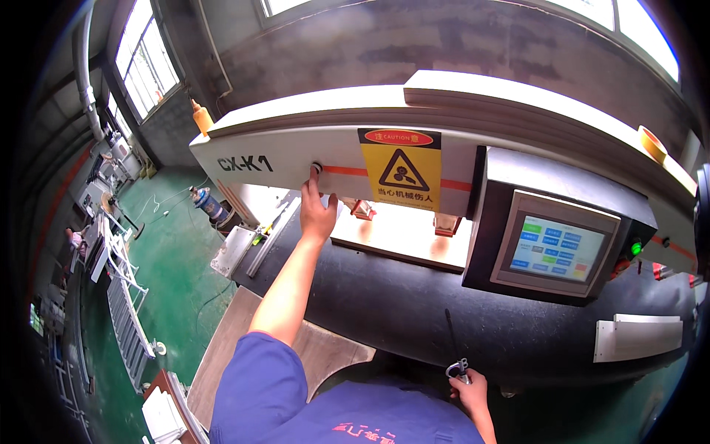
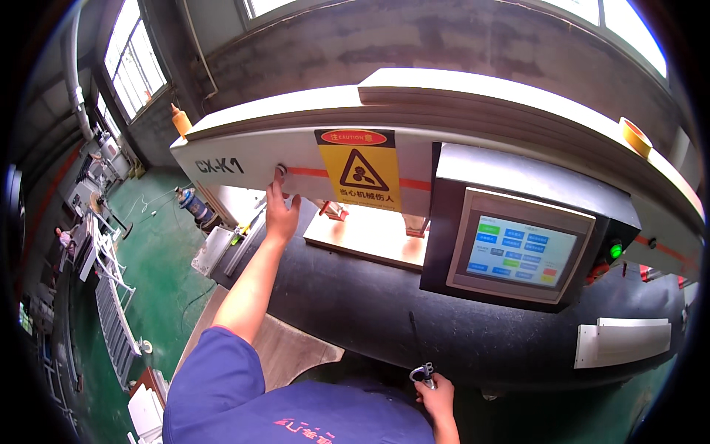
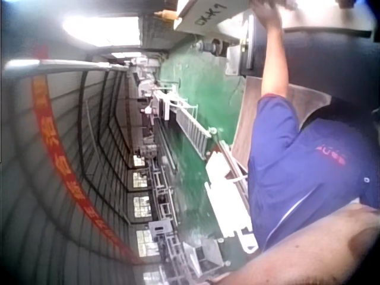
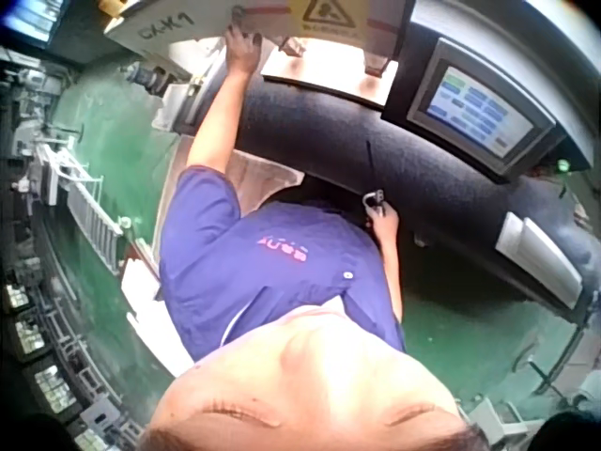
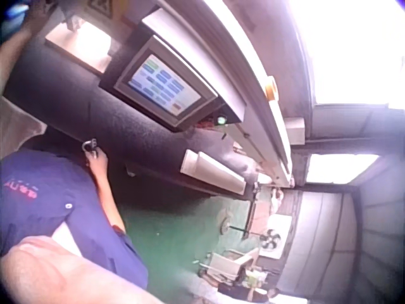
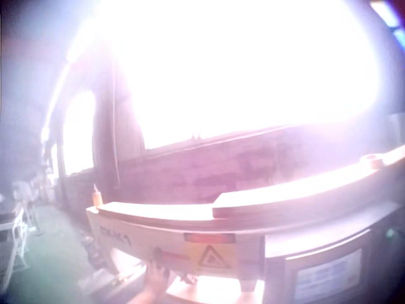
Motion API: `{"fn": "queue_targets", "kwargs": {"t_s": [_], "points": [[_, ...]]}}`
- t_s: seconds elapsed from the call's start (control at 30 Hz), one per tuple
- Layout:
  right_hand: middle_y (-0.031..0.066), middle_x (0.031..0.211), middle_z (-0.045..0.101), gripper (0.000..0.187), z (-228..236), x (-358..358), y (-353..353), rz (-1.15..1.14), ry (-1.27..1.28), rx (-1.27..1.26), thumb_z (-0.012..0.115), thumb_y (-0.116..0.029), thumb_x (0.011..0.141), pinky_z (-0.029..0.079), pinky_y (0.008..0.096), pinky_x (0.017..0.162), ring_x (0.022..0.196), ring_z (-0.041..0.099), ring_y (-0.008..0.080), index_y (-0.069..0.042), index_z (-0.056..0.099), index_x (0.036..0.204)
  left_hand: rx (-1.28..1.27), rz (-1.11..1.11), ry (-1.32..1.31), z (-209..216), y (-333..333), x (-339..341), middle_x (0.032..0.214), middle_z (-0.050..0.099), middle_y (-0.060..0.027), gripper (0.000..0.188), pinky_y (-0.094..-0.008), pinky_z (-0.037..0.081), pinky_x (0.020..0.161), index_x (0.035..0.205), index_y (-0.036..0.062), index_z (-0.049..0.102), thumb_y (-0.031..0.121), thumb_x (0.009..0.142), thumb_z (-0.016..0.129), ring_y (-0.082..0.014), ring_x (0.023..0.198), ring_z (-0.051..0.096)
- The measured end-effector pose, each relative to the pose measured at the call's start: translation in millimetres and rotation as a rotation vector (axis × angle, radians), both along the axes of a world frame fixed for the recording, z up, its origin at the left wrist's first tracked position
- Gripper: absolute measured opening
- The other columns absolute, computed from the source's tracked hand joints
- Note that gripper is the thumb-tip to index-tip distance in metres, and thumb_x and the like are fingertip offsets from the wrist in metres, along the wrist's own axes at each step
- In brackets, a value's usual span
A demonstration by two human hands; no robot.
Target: The person positions wooden boards into a machine, presses a button to clamp and process them, and carries the finished boards to a work table.
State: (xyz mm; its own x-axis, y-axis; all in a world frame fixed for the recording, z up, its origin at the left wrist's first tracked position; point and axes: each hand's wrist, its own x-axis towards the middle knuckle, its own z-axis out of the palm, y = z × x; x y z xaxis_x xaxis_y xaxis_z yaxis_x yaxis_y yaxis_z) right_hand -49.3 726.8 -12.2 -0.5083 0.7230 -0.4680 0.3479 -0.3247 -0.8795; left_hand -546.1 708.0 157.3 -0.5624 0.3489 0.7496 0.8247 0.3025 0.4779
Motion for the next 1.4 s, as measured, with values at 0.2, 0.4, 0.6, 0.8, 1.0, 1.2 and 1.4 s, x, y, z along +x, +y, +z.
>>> {"fn": "queue_targets", "kwargs": {"t_s": [0.2,0.4,0.6,0.8,1.0,1.2,1.4], "points": [[0.0048,0.062,0.060,0.016,-2,6,2,-0.015,-0.005,0.046,0.071,-0.008,0.078,0.049,0.0252,0.046,0.050,0.060,0.0114,0.002,0.059,0.074,-0.129,0.119,-0.045,-1,-6,-5,0.120,0.055,-0.0148,0.077,-0.0399,0.051,0.087,0.150,0.0164,0.031,0.007,0.080,0.061,-0.0315,0.099,0.061],[0.0048,0.061,0.060,0.015,-4,7,2,-0.021,0.038,0.023,0.071,-0.008,0.077,0.048,0.0255,0.045,0.050,0.060,0.0117,0.002,0.059,0.074,-0.370,0.147,-0.048,21,-22,-14,0.111,0.060,-0.0154,0.073,-0.0433,0.050,0.087,0.148,0.0235,0.037,0.013,0.079,0.060,-0.0324,0.100,0.061],[0.0048,0.062,0.060,0.015,4,3,1,0.019,0.059,0.072,0.071,-0.009,0.078,0.049,0.0265,0.048,0.051,0.060,0.0119,0.002,0.061,0.074,-0.297,-0.089,-0.151,5,-55,-3,0.115,0.059,-0.0150,0.068,-0.0404,0.050,0.084,0.145,0.0157,0.040,0.020,0.081,0.061,-0.0294,0.092,0.063],[0.0051,0.062,0.061,0.015,3,13,-15,-0.004,0.006,0.048,0.071,-0.009,0.078,0.050,0.0269,0.048,0.052,0.060,0.0119,0.002,0.061,0.075,-1.042,-0.198,-0.573,-96,-120,-1,0.133,0.054,-0.0256,0.068,-0.0398,0.041,0.106,0.138,-0.0004,0.048,0.036,0.084,0.068,-0.0367,0.125,0.052],[0.0064,0.062,0.061,0.014,-1,19,-28,-0.041,-0.074,0.013,0.071,-0.007,0.077,0.051,0.0271,0.048,0.054,0.061,0.0126,0.002,0.061,0.074,-1.338,-0.080,-0.742,-157,-170,6,0.148,0.037,-0.0254,0.091,-0.0423,0.034,0.112,0.146,0.0044,0.038,0.054,0.077,0.072,-0.0373,0.137,0.038],[0.0074,0.062,0.062,0.014,-1,20,-40,-0.075,-0.143,-0.006,0.070,-0.006,0.077,0.051,0.0279,0.048,0.054,0.062,0.0133,0.002,0.060,0.073,-1.820,0.187,-0.653,-161,-173,41,0.156,0.016,-0.0283,0.133,-0.0438,0.033,0.113,0.154,0.0056,0.001,0.070,0.064,0.075,-0.0369,0.142,0.030],[0.0070,0.062,0.062,0.012,3,15,-63,-0.076,-0.226,-0.036,0.070,-0.005,0.078,0.050,0.0280,0.046,0.052,0.061,0.0135,0.001,0.061,0.073,-1.831,0.190,-0.592,-185,-173,36,0.150,0.018,-0.0391,0.139,-0.0457,0.036,0.110,0.150,-0.0049,0.002,0.070,0.061,0.077,-0.0434,0.138,0.035]]}}
